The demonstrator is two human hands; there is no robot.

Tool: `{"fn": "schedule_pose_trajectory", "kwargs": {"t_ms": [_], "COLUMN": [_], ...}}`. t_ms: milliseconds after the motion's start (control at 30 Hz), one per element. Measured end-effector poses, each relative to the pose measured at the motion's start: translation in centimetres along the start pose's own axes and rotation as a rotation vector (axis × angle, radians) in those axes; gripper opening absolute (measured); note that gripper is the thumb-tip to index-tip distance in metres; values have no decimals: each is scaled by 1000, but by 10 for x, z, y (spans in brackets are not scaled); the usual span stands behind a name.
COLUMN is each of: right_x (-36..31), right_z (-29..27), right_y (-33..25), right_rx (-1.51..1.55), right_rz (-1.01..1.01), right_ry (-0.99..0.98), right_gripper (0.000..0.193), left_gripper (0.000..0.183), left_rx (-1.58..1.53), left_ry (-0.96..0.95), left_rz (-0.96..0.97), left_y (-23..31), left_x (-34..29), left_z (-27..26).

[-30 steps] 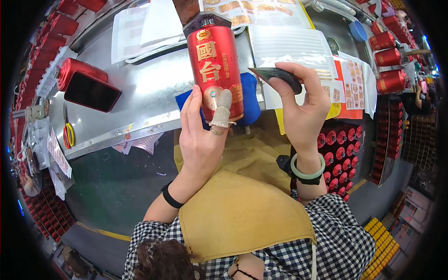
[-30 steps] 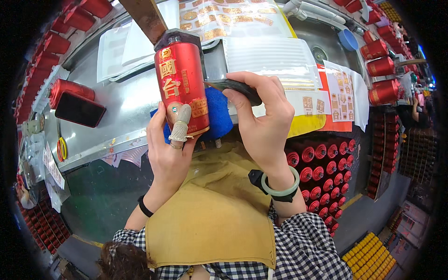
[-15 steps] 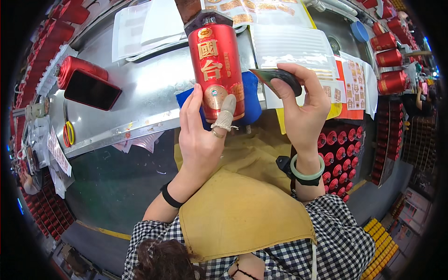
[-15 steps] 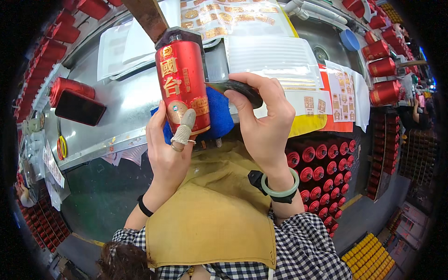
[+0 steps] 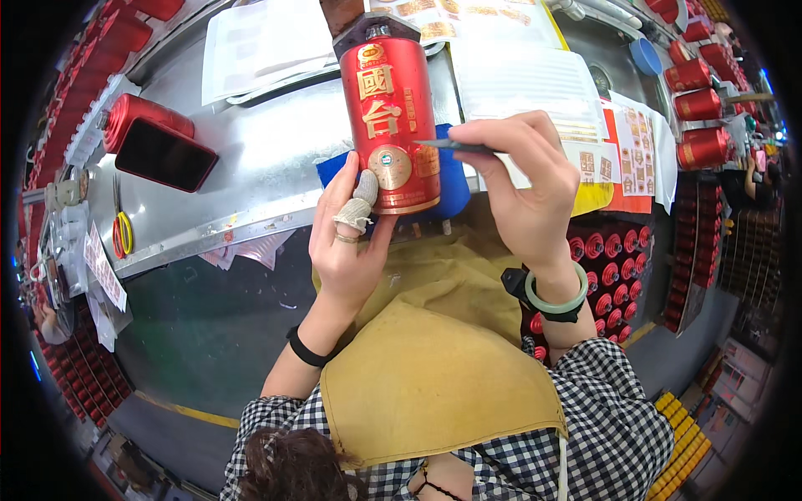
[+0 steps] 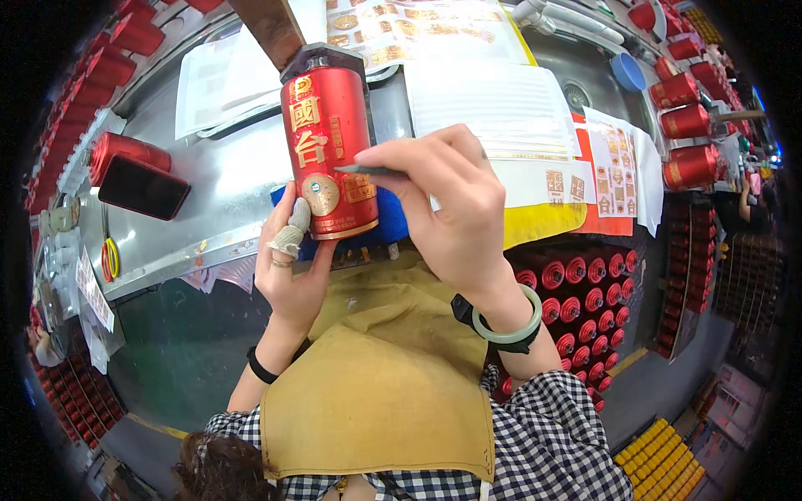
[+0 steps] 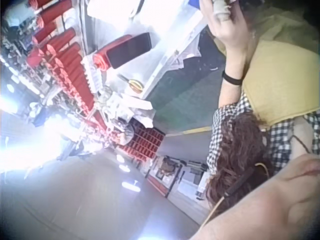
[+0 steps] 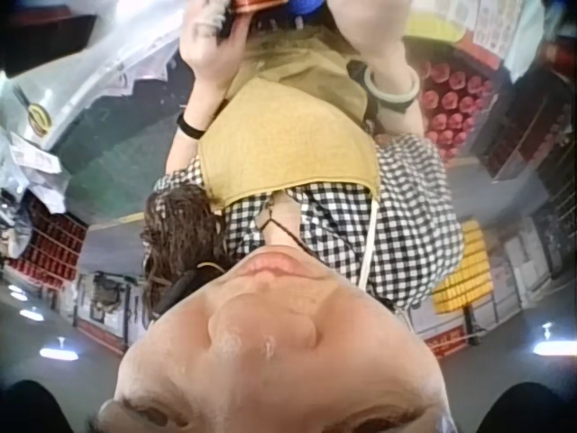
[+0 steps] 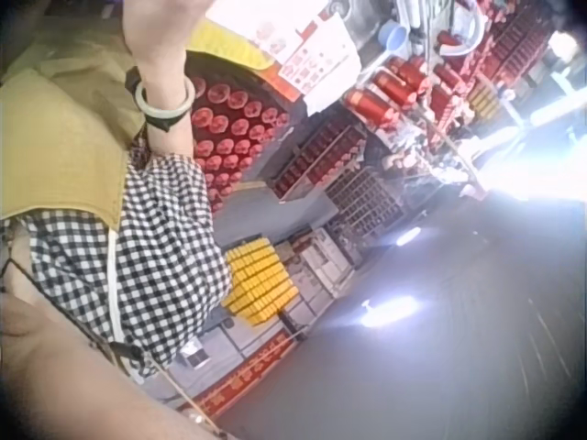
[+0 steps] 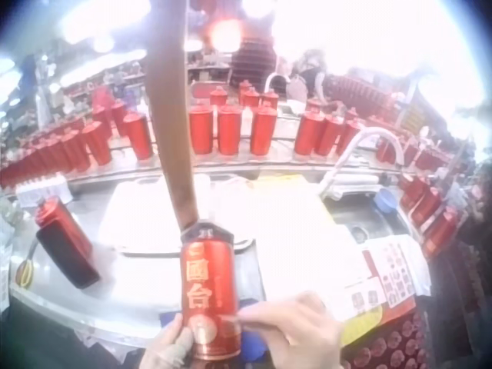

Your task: Applying labels and cleaning the exterior of red cylindrical canisters at a factory workstation.

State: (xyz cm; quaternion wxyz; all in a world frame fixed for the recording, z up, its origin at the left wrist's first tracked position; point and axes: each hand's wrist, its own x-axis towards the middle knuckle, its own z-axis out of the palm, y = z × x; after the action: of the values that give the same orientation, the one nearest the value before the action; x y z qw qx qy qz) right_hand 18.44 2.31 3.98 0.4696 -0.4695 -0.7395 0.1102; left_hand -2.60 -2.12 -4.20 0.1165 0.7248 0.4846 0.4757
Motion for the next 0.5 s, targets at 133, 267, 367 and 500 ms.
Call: {"fn": "schedule_pose_trajectory", "kwargs": {"t_ms": [133, 267, 367, 500], "right_x": [-2, -18, -9, 14], "right_z": [5, 4, 2, 11], "right_y": [2, -12, -14, 12], "right_rx": [-109, -14, 19, -129], "right_rz": [-211, -289, -210, -152], "right_ry": [-102, -244, -288, -60], "right_gripper": [22, 20, 19, 19], "left_gripper": [63, 69, 74, 74], "left_rx": [-25, -27, -152, -114], "left_ry": [3, 18, -9, 26], "left_rz": [-76, -249, -324, -240], "left_y": [3, 4, -4, 0], "left_x": [3, 5, 10, 12], "left_z": [-2, 6, 5, 4]}}
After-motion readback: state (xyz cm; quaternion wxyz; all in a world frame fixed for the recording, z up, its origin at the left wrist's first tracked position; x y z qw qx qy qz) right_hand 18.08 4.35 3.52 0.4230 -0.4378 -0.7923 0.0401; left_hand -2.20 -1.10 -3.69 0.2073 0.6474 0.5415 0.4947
